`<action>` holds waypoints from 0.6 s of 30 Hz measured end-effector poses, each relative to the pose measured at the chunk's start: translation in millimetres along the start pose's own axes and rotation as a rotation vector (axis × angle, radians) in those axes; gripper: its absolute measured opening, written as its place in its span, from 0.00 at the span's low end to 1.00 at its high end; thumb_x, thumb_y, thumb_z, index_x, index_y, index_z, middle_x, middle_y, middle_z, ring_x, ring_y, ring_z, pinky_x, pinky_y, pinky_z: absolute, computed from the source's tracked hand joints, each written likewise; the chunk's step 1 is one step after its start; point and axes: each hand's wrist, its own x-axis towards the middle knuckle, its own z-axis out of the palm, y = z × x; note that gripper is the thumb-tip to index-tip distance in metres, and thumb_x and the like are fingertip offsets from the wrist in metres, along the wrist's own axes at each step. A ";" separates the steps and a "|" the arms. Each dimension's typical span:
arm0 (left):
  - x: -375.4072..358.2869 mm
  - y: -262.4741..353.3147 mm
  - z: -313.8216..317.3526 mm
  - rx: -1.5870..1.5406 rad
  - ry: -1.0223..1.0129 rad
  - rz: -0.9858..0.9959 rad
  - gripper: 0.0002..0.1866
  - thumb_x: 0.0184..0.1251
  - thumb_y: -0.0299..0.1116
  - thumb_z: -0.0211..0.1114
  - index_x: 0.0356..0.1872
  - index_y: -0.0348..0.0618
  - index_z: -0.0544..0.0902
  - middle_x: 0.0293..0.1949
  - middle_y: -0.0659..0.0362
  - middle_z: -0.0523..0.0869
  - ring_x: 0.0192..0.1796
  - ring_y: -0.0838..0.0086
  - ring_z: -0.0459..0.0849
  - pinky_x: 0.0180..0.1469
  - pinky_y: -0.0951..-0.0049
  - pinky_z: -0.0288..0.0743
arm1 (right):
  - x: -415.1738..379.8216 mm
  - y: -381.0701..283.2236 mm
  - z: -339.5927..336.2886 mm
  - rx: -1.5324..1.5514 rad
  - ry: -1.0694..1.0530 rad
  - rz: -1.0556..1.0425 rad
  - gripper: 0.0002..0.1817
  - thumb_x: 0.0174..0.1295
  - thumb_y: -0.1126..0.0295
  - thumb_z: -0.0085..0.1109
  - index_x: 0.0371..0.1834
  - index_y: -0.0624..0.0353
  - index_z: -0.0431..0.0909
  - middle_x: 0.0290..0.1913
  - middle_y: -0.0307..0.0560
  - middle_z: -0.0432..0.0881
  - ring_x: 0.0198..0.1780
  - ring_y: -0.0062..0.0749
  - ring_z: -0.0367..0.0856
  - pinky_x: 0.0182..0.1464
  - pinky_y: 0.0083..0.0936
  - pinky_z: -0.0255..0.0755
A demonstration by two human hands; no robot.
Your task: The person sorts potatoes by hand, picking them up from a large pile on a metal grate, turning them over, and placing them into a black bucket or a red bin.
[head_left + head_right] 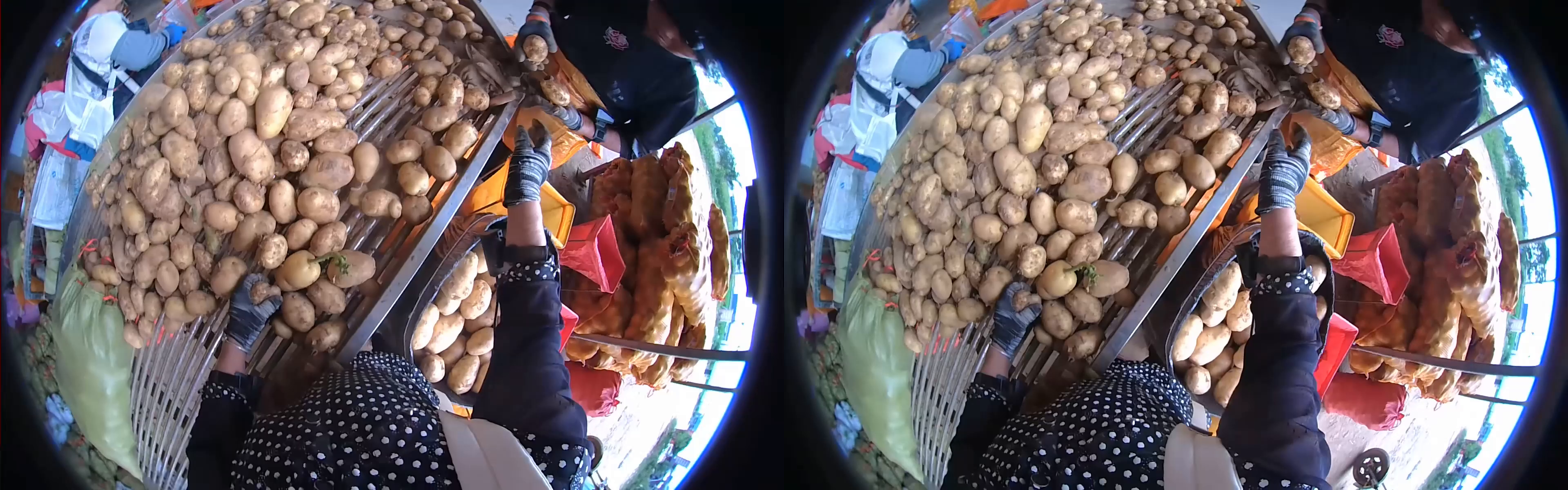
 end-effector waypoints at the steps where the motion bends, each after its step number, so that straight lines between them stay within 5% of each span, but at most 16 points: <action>1: 1.0 16.5 0.6 0.055 0.009 -0.007 0.18 0.51 0.25 0.73 0.40 0.40 0.74 0.33 0.62 0.77 0.36 0.73 0.75 0.43 0.72 0.75 | -26.0 -3.7 11.1 0.098 -0.120 -0.073 0.19 0.64 0.70 0.60 0.57 0.62 0.73 0.51 0.49 0.81 0.51 0.31 0.79 0.55 0.25 0.71; 2: -0.3 24.3 2.1 0.100 0.038 0.042 0.17 0.50 0.25 0.73 0.40 0.40 0.75 0.33 0.61 0.77 0.36 0.72 0.76 0.43 0.71 0.75 | -52.5 1.5 25.3 0.287 -0.362 -0.086 0.16 0.64 0.78 0.57 0.55 0.62 0.74 0.49 0.46 0.82 0.49 0.27 0.79 0.55 0.22 0.72; 4: 0.0 39.1 1.8 0.123 0.045 0.085 0.17 0.50 0.26 0.72 0.39 0.40 0.75 0.32 0.60 0.78 0.36 0.71 0.77 0.43 0.70 0.75 | -115.6 -26.5 36.7 0.115 -0.875 -0.232 0.16 0.62 0.76 0.61 0.53 0.62 0.76 0.45 0.47 0.82 0.47 0.31 0.81 0.52 0.25 0.74; 6: 1.7 33.6 -2.7 0.141 -0.026 0.093 0.18 0.50 0.27 0.73 0.40 0.40 0.75 0.34 0.59 0.79 0.38 0.70 0.78 0.44 0.69 0.75 | -156.6 -47.9 53.2 -0.180 -0.985 -0.536 0.20 0.56 0.70 0.66 0.52 0.58 0.77 0.45 0.53 0.81 0.44 0.49 0.82 0.50 0.34 0.75; 9: -2.2 31.4 -1.3 0.088 0.005 0.085 0.17 0.51 0.27 0.73 0.40 0.40 0.75 0.34 0.59 0.79 0.39 0.70 0.79 0.45 0.69 0.75 | -186.9 -57.2 72.2 -0.309 -1.279 -0.418 0.20 0.60 0.57 0.63 0.51 0.58 0.78 0.41 0.55 0.83 0.45 0.50 0.83 0.45 0.40 0.76; 12: -0.1 10.0 -0.5 0.193 0.044 0.226 0.20 0.51 0.29 0.74 0.43 0.38 0.76 0.38 0.57 0.81 0.39 0.69 0.78 0.48 0.69 0.76 | -207.3 -74.6 68.6 -0.497 -1.195 -0.593 0.23 0.60 0.49 0.60 0.43 0.61 0.79 0.37 0.57 0.83 0.41 0.53 0.82 0.44 0.43 0.74; 15: 8.5 -9.8 -0.4 0.158 0.013 0.120 0.19 0.49 0.31 0.76 0.38 0.39 0.75 0.32 0.59 0.79 0.35 0.69 0.77 0.43 0.68 0.75 | -218.3 -70.0 65.3 -0.543 -1.208 -0.586 0.24 0.57 0.50 0.63 0.46 0.60 0.78 0.40 0.60 0.80 0.43 0.54 0.81 0.45 0.45 0.74; 18: 7.0 -8.1 -0.5 0.173 0.054 0.249 0.15 0.50 0.32 0.74 0.34 0.40 0.76 0.30 0.59 0.79 0.33 0.69 0.78 0.40 0.69 0.75 | -240.7 -69.2 62.3 -0.685 -1.159 -0.645 0.18 0.53 0.70 0.58 0.49 0.57 0.79 0.50 0.59 0.76 0.49 0.56 0.79 0.49 0.46 0.74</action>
